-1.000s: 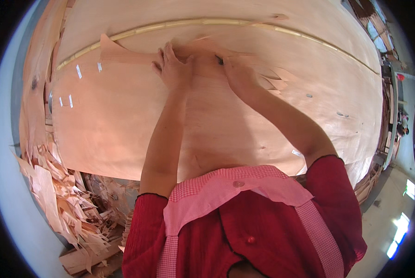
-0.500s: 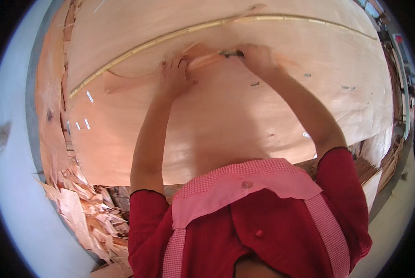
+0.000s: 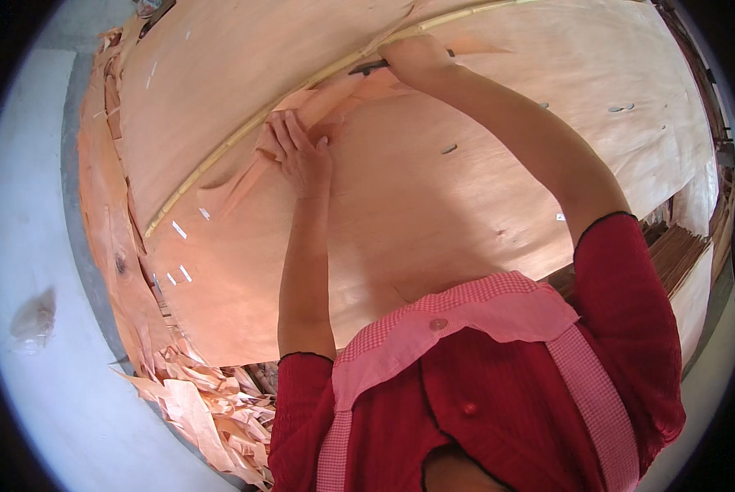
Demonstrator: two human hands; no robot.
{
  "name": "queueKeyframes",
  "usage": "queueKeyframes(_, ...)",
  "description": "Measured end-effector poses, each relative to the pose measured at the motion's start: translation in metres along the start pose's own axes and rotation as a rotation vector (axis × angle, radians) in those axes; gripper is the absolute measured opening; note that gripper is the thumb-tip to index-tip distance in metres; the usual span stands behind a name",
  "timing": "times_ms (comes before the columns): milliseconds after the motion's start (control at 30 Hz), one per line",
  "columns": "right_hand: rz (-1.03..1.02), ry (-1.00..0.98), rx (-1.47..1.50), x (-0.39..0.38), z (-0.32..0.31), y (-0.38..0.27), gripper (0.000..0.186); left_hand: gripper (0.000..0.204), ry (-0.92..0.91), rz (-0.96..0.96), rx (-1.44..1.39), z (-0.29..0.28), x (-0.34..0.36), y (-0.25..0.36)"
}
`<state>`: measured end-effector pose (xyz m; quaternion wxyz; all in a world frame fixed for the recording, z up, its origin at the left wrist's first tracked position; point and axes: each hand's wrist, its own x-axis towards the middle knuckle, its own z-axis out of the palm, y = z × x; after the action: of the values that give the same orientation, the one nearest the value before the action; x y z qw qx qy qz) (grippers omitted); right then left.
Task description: The person prepares large sheets of wood veneer by marking them with a pencil, cutting them with a utility knife using a flexible guide, and clearing away waste strips into a large pile on the floor.
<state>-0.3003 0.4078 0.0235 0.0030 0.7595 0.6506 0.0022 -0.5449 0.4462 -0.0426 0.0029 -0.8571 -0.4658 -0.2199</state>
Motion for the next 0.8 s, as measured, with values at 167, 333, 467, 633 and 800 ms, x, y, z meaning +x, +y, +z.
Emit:
queueKeyframes(167, 0.100, -0.114, 0.231, -0.016, 0.002, -0.001, 0.020, 0.067, 0.027, -0.037, -0.049, 0.005, -0.005, 0.000)
queueKeyframes(333, 0.013, 0.123, 0.468, -0.053, 0.001, -0.048, 0.026, 0.042, -0.025, 0.116, -0.015, 0.014, -0.013, -0.009)
queueKeyframes(467, 0.112, -0.261, 0.569, -0.082, 0.032, -0.076, 0.031, 0.034, -0.081, 0.188, -0.122, 0.021, -0.009, -0.014)
queueKeyframes(633, 0.155, -0.155, 0.578, -0.066, 0.056, -0.080, 0.033, 0.034, -0.059, 0.212, -0.165, 0.022, -0.008, -0.016)
queueKeyframes(800, 0.114, -0.067, 0.423, -0.056, 0.088, -0.085, 0.029, 0.030, -0.070, 0.224, -0.186, 0.031, -0.008, -0.022)
